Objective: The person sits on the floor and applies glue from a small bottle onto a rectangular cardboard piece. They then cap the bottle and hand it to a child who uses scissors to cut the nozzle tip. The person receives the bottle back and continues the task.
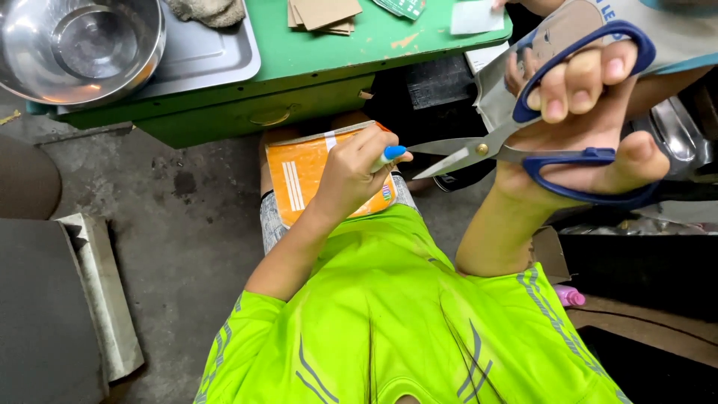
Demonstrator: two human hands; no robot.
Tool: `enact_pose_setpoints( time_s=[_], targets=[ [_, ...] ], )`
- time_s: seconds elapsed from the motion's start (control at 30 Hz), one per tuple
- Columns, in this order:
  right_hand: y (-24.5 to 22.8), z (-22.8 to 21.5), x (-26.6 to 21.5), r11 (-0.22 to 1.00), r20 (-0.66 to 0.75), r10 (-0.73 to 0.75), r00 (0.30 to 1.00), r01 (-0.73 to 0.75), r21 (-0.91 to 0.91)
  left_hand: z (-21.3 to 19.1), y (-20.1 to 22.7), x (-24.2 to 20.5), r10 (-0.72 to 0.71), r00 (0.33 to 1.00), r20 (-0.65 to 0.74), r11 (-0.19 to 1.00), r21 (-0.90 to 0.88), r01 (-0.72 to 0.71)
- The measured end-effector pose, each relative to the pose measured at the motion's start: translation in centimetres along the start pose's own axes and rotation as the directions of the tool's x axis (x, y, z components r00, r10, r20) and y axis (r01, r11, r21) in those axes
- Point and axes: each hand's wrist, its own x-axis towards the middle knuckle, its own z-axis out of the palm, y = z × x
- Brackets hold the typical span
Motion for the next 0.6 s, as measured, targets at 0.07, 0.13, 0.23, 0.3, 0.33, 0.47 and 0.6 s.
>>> enact_pose_setpoints(
  time_s=[0.07, 0.13, 0.23, 0.3, 0.33, 0.47, 0.6],
  targets=[
    [0.3, 0.1, 0.1, 1.000, -0.002, 0.009, 1.000, -0.009, -0.024, 0.4, -0.1, -0.1, -0.006, 1.000, -0.011, 1.000, -0.019, 0.006],
    [0.4, -0.3, 0.0, 0.999, -0.007, 0.017, 1.000, -0.017, -0.048, 0.6, -0.2, -0.2, -0.013, 1.000, -0.019, 0.999, -0.038, 0.012],
    [0.6, -1.3, 0.1, 0.996, -0.070, 0.043, 0.997, -0.038, 0.079, 0.8, -0.2, -0.1, -0.023, 1.000, -0.006, 0.999, -0.039, 0.023],
    [0.8, -1.5, 0.1, 0.990, -0.126, 0.048, 0.991, -0.031, 0.138, 1.0, -0.1, -0.1, -0.053, 0.998, -0.025, 0.996, -0.066, 0.052],
    [1.4, -1.2, 0.2, 0.990, -0.124, 0.050, 0.991, -0.032, 0.139, 0.9, 0.0, 0.0, -0.054, 0.998, -0.026, 0.997, -0.065, 0.052],
    [3.0, -0.8, 0.5, 0.974, -0.289, -0.062, 0.955, 0.121, 0.191, 0.8, 0.5, 0.4, -0.072, 0.996, -0.051, 0.992, -0.110, 0.066],
    [3.9, -3.4, -0.2, 0.950, -0.466, -0.065, 0.882, 0.198, 0.242, 0.7, 0.6, 0.6, -0.080, 0.990, -0.113, 0.987, -0.150, 0.062]
  ],
)
